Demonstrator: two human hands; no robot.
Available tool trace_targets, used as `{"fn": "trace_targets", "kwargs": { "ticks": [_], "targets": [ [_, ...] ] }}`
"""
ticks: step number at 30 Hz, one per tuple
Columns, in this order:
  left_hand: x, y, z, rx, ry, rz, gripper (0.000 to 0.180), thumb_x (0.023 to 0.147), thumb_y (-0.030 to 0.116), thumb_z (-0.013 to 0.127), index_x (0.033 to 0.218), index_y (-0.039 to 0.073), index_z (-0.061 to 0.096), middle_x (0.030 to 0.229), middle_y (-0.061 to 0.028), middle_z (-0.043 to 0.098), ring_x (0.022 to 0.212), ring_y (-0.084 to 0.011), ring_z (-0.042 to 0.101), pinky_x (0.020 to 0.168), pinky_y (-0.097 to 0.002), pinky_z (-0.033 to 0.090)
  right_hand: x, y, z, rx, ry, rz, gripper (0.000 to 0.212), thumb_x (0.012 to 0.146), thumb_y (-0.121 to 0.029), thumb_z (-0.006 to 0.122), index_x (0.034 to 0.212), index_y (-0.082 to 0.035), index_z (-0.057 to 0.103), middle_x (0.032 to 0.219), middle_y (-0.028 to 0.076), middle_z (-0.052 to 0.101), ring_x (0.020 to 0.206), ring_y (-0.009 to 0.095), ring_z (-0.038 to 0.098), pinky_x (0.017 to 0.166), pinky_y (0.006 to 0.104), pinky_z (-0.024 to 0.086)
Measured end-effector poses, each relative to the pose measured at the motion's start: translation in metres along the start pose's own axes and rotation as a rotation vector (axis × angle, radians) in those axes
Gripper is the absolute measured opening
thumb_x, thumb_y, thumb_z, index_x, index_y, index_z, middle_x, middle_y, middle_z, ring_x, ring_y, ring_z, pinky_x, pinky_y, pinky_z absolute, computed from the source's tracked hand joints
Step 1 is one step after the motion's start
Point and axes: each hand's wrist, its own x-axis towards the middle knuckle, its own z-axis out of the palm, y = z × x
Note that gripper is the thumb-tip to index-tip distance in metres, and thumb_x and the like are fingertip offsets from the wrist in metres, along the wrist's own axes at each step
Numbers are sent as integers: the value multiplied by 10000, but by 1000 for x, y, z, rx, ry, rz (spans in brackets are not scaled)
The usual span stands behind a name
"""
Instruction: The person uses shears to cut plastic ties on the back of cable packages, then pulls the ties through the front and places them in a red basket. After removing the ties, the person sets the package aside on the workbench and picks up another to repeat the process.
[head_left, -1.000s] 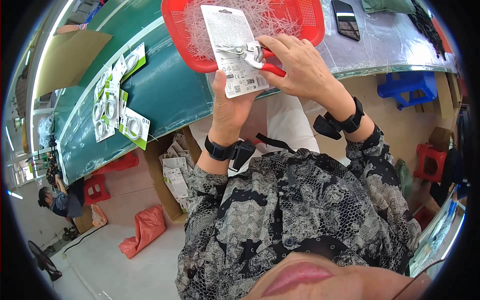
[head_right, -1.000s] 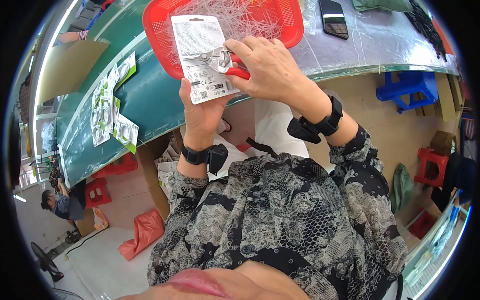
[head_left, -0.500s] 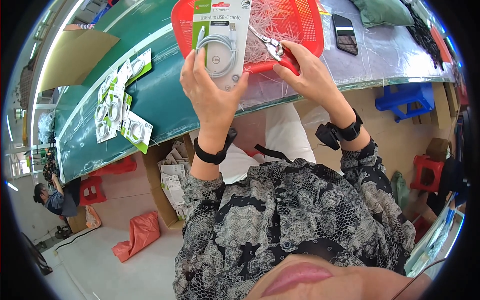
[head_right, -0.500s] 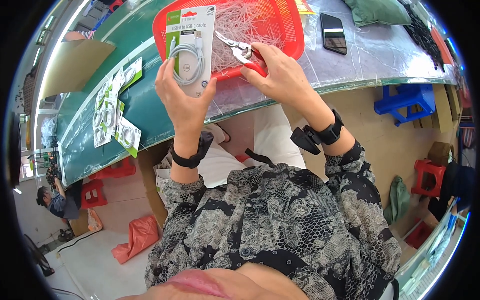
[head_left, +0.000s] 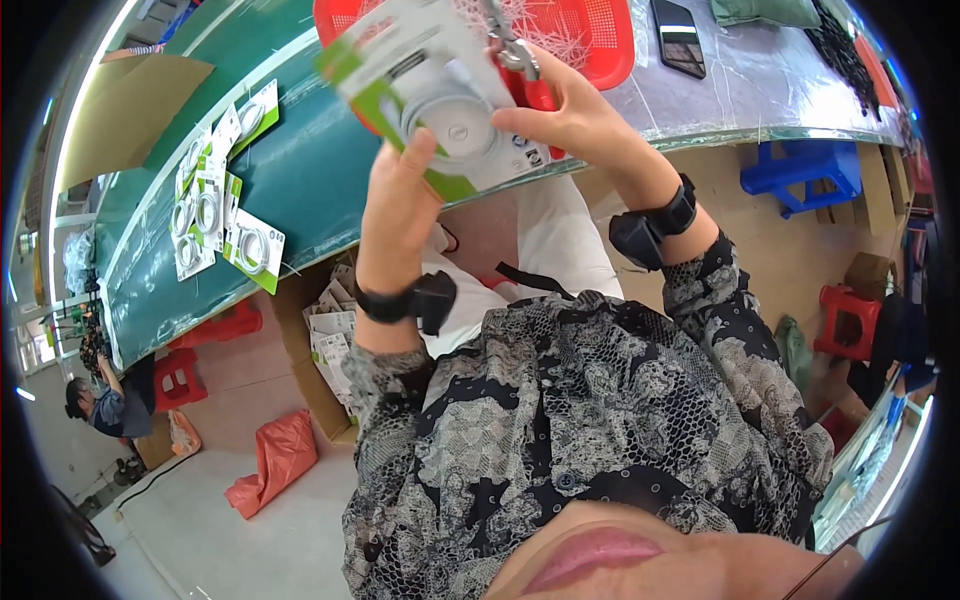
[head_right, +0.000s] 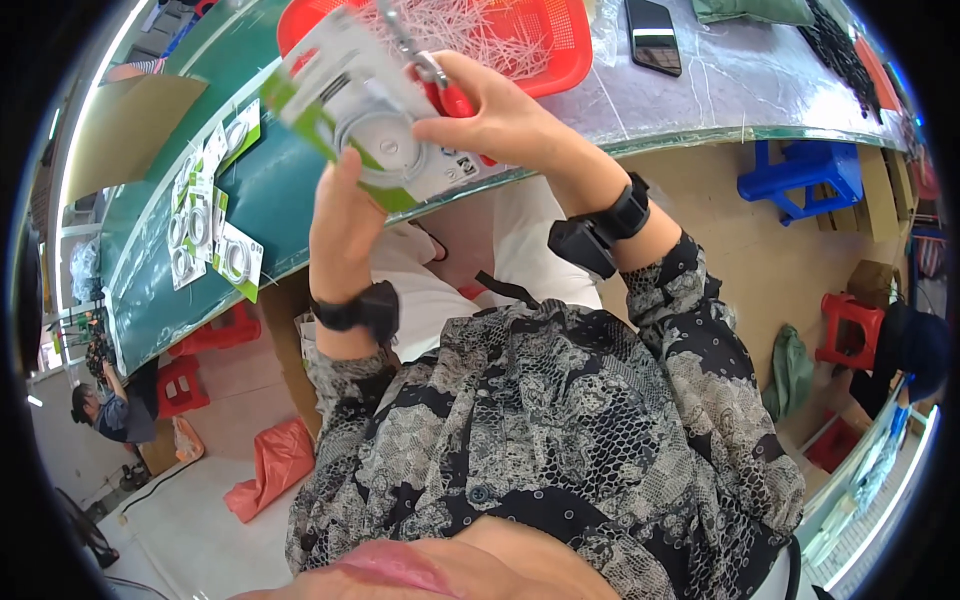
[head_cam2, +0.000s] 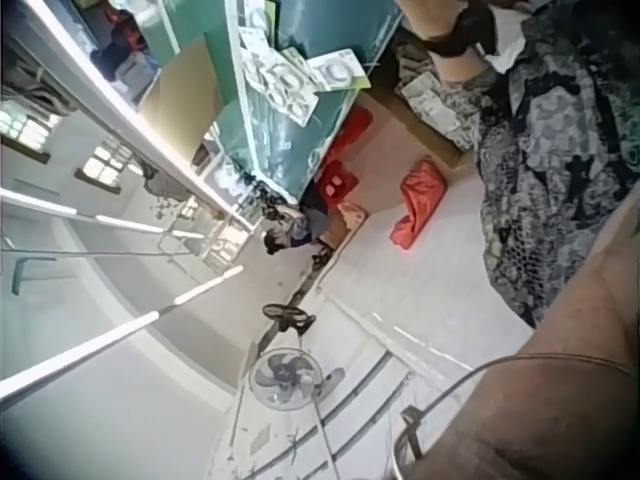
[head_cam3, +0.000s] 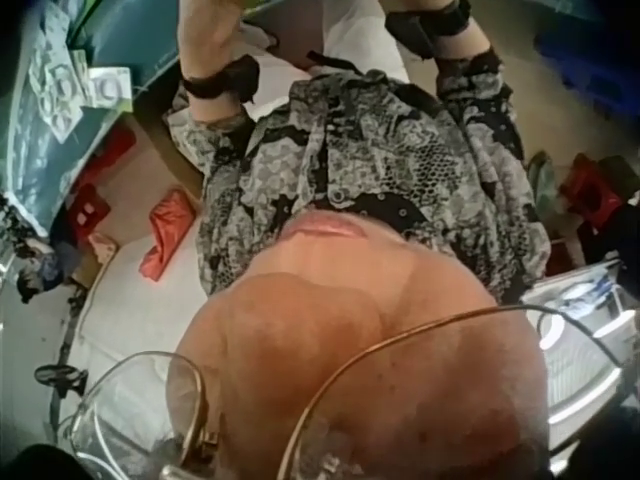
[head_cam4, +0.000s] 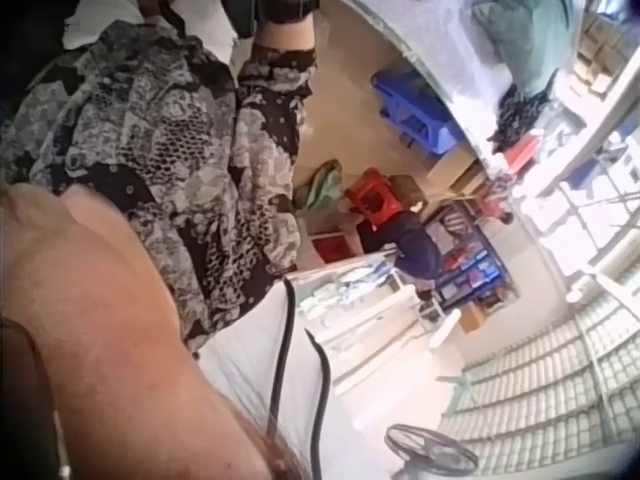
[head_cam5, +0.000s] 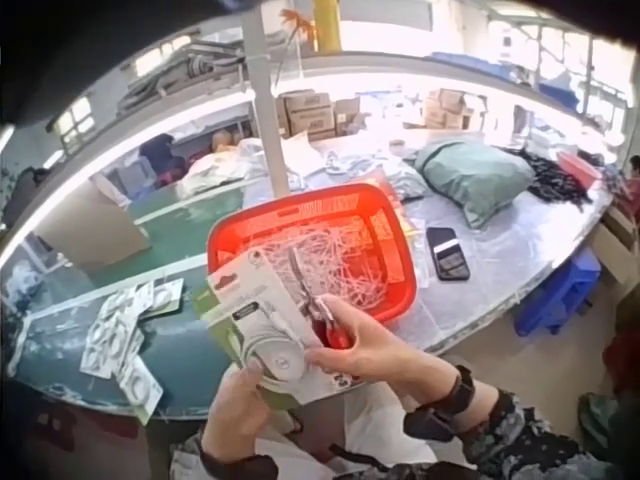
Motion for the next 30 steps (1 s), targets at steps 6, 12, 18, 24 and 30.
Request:
{"fn": "trace_targets", "kwargs": {
  "ticks": [6,12,18,24,30],
  "targets": [
    [2,-10,-6,-241,77,-6,556,975,335,551,1405,46,349,1351,-86,502,1245,-240,501,1046,-446,428,6,-7,-4,-625,260,-186,569,783,-232,773,1274,-68,535,969,72,634,834,150,603,746,307,472],
    [4,0,-11,-389,98,71,650,931,477,534,1411,79,348,1387,-80,479,1268,-251,478,1066,-462,409,-42,-13,1,-1185,87,-306,684,675,-233,809,1297,-121,547,930,54,610,846,194,582,774,328,419],
    [7,-4,-11,-443,133,44,678,923,519,517,1418,89,344,1401,-81,471,1290,-248,458,1086,-461,383,-44,-14,7,-1328,86,-308,729,634,-215,810,1313,-155,550,905,12,600,851,187,578,784,335,392],
    [5,-9,-5,-437,136,58,663,929,499,524,1419,88,348,1404,-80,470,1299,-253,448,1100,-461,362,-40,-12,7,-1362,92,-338,703,652,-207,797,1310,-162,553,890,1,589,856,180,575,779,339,388],
    [3,-15,-2,-407,168,59,628,942,468,524,1411,84,363,1407,-81,469,1301,-262,446,1100,-470,358,-39,-15,7,-1382,68,-319,681,669,-199,784,1310,-172,553,894,1,575,870,177,571,795,340,378]
  ]
}}
